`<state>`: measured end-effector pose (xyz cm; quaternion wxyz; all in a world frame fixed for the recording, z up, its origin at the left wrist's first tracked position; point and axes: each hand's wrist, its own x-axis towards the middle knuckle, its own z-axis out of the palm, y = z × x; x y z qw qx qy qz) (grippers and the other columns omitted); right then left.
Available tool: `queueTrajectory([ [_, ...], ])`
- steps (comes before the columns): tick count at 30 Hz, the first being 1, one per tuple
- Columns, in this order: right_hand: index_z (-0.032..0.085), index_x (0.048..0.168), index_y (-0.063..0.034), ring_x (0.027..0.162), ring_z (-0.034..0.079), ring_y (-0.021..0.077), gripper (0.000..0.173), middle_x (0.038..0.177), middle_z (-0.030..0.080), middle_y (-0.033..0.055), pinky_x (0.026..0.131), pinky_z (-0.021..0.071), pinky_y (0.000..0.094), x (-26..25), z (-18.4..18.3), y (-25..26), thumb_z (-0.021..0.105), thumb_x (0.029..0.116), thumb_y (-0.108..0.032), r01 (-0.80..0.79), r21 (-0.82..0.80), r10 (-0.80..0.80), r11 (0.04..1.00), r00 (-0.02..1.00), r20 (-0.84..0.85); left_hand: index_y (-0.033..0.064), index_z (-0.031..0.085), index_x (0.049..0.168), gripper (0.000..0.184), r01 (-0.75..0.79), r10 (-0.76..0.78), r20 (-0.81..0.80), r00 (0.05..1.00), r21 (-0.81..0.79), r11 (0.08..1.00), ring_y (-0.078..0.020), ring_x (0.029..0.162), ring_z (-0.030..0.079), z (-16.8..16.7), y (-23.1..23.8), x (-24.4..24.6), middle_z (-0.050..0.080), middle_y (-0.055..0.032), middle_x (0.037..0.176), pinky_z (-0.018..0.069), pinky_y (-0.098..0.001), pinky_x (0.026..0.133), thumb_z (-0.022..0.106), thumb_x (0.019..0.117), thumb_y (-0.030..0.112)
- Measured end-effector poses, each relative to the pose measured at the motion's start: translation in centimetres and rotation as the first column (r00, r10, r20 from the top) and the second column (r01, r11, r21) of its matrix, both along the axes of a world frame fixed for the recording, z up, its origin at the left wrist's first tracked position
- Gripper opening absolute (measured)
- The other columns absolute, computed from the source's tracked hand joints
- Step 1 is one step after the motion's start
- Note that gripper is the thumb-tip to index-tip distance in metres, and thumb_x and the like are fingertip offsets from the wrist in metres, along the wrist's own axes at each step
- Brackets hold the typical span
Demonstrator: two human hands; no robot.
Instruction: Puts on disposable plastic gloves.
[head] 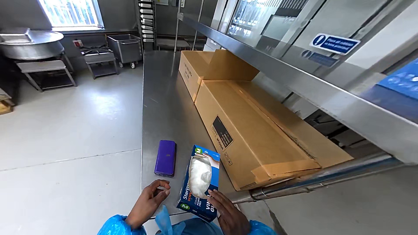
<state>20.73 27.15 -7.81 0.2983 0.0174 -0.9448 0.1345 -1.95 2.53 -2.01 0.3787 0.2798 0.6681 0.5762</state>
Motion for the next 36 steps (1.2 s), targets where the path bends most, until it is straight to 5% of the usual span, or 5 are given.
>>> queueTrajectory([
  [5, 0.078, 0.100, -0.0091, 0.101, 0.074, 0.0215, 0.034, 0.106, 0.078, 0.0067, 0.092, 0.0592, 0.0428, -2.7, 4.2, 2.4, 0.044, 0.0967, -0.012, 0.057, -0.162, -0.061, 0.985, 0.998, -0.023, 0.0018, 0.063, 0.128, 0.039, -0.008, 0.009, -0.167, 0.986, 0.007, 1.000, -0.0166, 0.124, 0.062, 0.7, 3.1, 1.3, 0.058, -0.0122, 0.143, 0.0560, -0.0330, 0.099, 0.063, 0.0976, 0.025],
  [12, 0.058, 0.144, -0.0083, 0.142, 0.046, 0.0324, 0.068, 0.151, 0.053, 0.0136, 0.119, 0.0285, 0.0541, -9.9, 7.7, 2.3, 0.067, 0.0929, -0.051, 0.310, -0.137, -0.118, 0.941, 0.678, 0.725, 0.0034, 0.032, 0.159, 0.090, 0.128, -0.215, -0.494, 0.842, -0.203, 0.971, -0.0324, 0.150, 0.036, -0.7, 8.3, 3.6, 0.026, -0.0180, 0.167, 0.0366, -0.0504, 0.119, 0.074, 0.0902, 0.044],
  [17, 0.065, 0.138, -0.0126, 0.141, 0.046, 0.0274, 0.051, 0.150, 0.054, 0.0089, 0.120, 0.0257, 0.0498, -11.0, 9.0, 2.5, 0.064, 0.0982, -0.044, 0.311, -0.109, -0.087, 0.944, 0.556, 0.827, -0.0002, 0.020, 0.162, 0.103, 0.151, -0.221, -0.497, 0.839, -0.179, 0.972, -0.0296, 0.150, 0.036, -2.3, 8.6, 4.7, 0.015, -0.0186, 0.170, 0.0395, -0.0436, 0.117, 0.071, 0.0904, 0.053],
  [26, 0.081, 0.099, -0.0062, 0.104, 0.071, 0.0256, 0.022, 0.107, 0.076, 0.0102, 0.097, 0.0541, 0.0490, -9.3, 3.8, 3.0, 0.066, 0.0928, -0.022, 0.232, -0.428, -0.132, 0.873, 0.959, 0.250, 0.0016, 0.023, 0.162, 0.100, 0.173, -0.230, -0.485, 0.844, -0.160, 0.972, -0.0266, 0.153, 0.030, -2.5, 8.4, 4.4, 0.013, -0.0174, 0.171, 0.0354, -0.0417, 0.121, 0.070, 0.0912, 0.055],
  [36, 0.070, 0.098, 0.0069, 0.081, 0.068, -0.0003, 0.016, 0.095, 0.073, 0.0039, 0.075, 0.0566, 0.0165, -9.1, 8.6, 4.2, 0.058, 0.0891, 0.001, 0.076, -0.852, -0.291, 0.517, 0.952, -0.091, 0.0029, 0.019, 0.163, 0.103, 0.195, -0.260, -0.466, 0.846, -0.182, 0.964, -0.0287, 0.155, 0.027, -2.2, 8.6, 4.5, 0.011, -0.0158, 0.171, 0.0314, -0.0476, 0.122, 0.071, 0.0902, 0.055],
])
